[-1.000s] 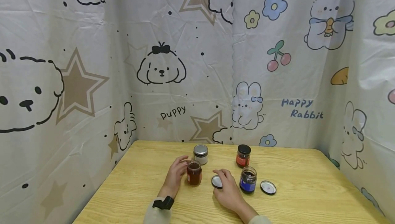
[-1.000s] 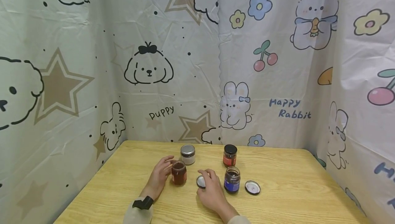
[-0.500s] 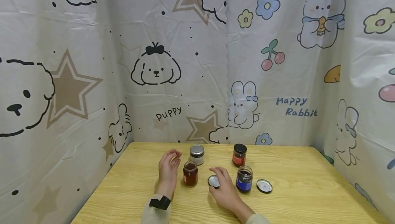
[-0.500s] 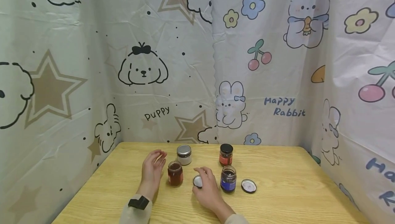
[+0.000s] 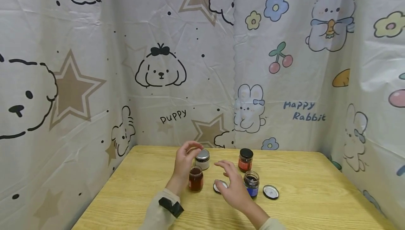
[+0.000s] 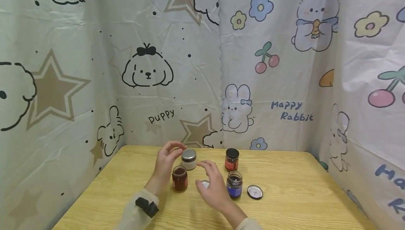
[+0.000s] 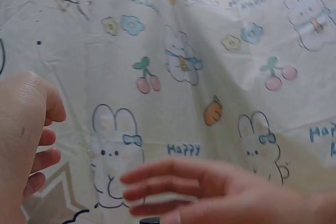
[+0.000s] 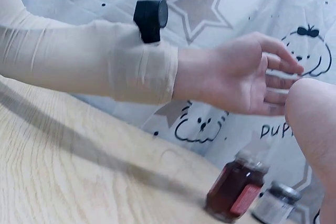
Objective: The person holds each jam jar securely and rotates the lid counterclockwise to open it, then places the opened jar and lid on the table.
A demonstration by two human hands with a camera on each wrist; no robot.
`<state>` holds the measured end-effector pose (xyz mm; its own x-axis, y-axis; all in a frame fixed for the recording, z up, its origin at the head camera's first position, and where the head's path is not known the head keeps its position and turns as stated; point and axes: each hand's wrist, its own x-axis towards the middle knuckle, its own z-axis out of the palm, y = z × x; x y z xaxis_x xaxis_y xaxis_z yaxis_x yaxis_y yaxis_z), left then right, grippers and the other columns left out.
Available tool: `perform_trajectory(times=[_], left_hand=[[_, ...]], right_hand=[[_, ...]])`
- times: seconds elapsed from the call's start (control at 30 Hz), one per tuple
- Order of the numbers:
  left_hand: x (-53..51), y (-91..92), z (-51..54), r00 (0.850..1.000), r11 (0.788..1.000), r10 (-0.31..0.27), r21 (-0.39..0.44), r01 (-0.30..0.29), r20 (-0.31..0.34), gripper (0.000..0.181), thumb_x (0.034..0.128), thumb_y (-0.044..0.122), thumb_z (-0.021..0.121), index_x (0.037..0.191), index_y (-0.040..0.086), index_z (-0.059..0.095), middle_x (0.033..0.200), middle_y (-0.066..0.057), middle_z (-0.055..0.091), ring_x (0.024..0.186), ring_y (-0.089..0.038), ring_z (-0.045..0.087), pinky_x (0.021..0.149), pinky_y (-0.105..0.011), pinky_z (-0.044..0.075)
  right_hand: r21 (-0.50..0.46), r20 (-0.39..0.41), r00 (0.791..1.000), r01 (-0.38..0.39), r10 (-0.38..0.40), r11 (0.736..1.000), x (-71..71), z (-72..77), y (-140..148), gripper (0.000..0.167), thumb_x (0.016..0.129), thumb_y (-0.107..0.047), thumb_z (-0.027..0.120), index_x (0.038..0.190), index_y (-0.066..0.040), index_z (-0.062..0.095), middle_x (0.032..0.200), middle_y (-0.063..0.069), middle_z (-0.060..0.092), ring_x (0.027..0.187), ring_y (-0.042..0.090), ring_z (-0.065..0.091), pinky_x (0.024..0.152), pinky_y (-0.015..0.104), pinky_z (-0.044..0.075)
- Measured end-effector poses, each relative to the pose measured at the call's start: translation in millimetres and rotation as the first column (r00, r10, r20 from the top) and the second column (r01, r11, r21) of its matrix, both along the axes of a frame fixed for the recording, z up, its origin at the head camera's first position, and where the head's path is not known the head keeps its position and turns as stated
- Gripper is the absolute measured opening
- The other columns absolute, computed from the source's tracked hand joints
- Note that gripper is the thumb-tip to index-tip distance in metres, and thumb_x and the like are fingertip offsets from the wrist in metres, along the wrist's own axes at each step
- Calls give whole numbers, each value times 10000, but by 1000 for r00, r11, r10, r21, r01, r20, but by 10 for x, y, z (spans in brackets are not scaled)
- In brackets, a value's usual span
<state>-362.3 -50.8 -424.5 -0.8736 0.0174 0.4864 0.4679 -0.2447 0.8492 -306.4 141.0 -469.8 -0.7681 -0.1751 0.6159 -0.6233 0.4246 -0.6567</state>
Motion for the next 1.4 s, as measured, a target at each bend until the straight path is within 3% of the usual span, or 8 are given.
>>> perform_trajectory(times=[0.23,0.57,0.8,0.93,1.0,1.17,1.23,1.4], left_hand=[[-40,195,83,996,992,-74,-106,67,-58,197,962,-73,632,1154,-111,611,1154,-290,640,1062,-247,674,943,-320,528],[-149,458,81,992,976,-113,-194,100,-54,301,947,-49,688,1235,-36,600,1219,-202,623,1210,-398,607,984,-385,524],[-230,674,71,991,963,-121,-249,104,-56,370,932,-23,713,1281,-12,590,1259,-186,620,1227,-405,586,1045,-582,436],[-290,786,64,989,957,-137,-265,119,-52,398,910,-5,732,1283,9,593,1280,-168,614,1235,-383,582,1058,-609,402],[-238,817,111,989,953,-144,-274,128,-38,409,898,-16,729,1282,4,588,1299,-182,607,1253,-402,567,1073,-620,384],[-330,901,6,993,932,-119,-347,102,-26,516,857,-21,764,1331,10,564,1374,-215,558,1302,-454,511,1082,-652,358],[-455,956,-92,994,920,-101,-384,81,-32,579,832,7,810,1353,45,560,1386,-187,547,1305,-437,508,1076,-639,371],[-573,1115,-190,997,901,-75,-428,70,5,703,768,46,877,1386,84,545,1390,-146,549,1315,-421,500,1075,-580,408]], right_hand=[[-1,-139,989,53,-52,999,-19,281,304,553,878,26,770,1385,-107,594,1402,99,535,1295,299,517,967,554,520],[-6,-121,977,175,-175,985,-121,482,814,535,901,26,754,1397,-56,572,1398,185,516,1271,388,514,954,601,515],[-15,-98,963,251,-252,968,-130,511,1135,522,929,19,718,1419,-32,544,1402,221,491,1295,413,468,999,639,465],[-33,-84,955,283,-284,959,-102,539,1275,513,944,11,705,1426,-37,536,1407,222,487,1306,413,463,1009,641,446],[-51,-80,954,286,-289,957,-76,530,1329,514,954,6,697,1437,-42,529,1413,218,488,1313,405,458,1013,647,430],[-98,-39,950,304,-309,948,5,462,1466,538,1001,-43,664,1498,-24,459,1496,215,458,1379,414,410,1064,667,363],[-113,-18,945,322,-326,940,40,433,1551,560,1020,-67,645,1528,-16,414,1541,211,423,1412,424,375,1085,663,341],[-195,39,926,375,-375,906,140,286,1834,611,1054,-121,598,1589,-37,317,1608,179,327,1466,419,296,1164,535,308]])
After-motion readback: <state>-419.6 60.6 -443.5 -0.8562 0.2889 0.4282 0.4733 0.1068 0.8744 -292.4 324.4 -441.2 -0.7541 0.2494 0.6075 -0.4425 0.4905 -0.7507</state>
